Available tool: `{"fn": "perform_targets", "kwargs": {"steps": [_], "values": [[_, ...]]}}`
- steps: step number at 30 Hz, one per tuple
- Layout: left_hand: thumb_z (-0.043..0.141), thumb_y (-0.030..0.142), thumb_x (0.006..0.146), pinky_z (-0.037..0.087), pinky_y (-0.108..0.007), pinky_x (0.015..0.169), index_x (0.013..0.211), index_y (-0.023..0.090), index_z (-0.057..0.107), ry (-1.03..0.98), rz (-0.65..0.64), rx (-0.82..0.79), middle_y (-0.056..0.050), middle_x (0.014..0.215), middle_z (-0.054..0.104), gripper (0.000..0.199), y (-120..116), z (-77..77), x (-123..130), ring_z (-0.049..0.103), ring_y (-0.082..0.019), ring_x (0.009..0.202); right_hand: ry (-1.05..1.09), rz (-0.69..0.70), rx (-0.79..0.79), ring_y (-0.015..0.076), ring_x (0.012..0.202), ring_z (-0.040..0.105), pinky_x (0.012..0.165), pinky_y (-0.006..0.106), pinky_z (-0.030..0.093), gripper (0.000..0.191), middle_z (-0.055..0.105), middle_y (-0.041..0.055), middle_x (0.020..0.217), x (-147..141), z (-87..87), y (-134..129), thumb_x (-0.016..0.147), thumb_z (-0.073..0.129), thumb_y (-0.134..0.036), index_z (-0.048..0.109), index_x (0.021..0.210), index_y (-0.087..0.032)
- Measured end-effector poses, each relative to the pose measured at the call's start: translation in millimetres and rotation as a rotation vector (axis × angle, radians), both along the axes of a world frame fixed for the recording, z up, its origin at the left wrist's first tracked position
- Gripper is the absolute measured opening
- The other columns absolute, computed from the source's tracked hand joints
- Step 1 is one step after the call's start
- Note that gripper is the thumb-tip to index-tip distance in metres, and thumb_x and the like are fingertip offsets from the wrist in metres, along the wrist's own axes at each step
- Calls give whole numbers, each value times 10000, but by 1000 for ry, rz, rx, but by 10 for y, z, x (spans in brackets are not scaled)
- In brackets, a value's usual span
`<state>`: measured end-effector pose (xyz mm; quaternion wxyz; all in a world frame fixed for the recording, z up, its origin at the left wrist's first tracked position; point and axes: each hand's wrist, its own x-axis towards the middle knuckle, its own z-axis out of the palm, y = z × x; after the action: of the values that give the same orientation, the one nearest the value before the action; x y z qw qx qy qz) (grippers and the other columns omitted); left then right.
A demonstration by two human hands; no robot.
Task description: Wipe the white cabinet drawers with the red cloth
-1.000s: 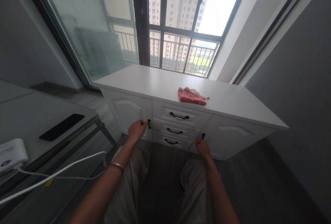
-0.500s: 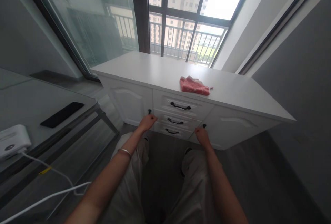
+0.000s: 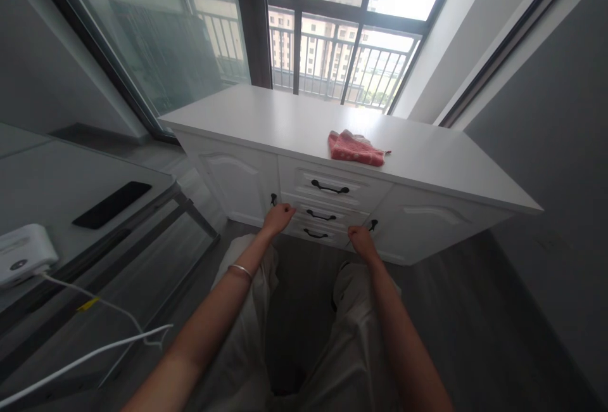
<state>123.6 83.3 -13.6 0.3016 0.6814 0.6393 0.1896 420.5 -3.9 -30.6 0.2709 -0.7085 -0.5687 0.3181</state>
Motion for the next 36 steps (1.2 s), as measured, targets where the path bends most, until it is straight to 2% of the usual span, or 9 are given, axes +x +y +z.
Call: {"fn": "perform_targets", "kwargs": {"steps": [9, 18, 36], "values": [[546, 401, 1003, 406, -318, 736, 688, 226, 642, -6, 23, -21, -52, 718, 678, 373, 41, 32, -155, 647, -239, 780, 4, -2, -28, 176, 655, 457, 676, 291, 311, 149, 437, -22, 549, -37, 17, 7, 613, 454, -165, 425, 496, -254], [556, 397, 991, 413, -318, 725, 678, 230, 641, -6, 41, -11, -47, 680, 662, 365, 19, 20, -194, 651, -238, 778, 31, 29, 2, 187, 642, 446, 657, 303, 334, 136, 432, -18, 525, -58, -30, 41, 625, 476, -232, 433, 500, -266], [547, 399, 998, 397, -327, 743, 657, 229, 612, 0, 44, -34, -56, 713, 670, 386, 9, 53, -200, 645, -241, 790, 24, -4, -29, 191, 672, 500, 689, 296, 353, 96, 487, -9, 554, -125, 26, 49, 580, 441, -200, 464, 505, -256]]}}
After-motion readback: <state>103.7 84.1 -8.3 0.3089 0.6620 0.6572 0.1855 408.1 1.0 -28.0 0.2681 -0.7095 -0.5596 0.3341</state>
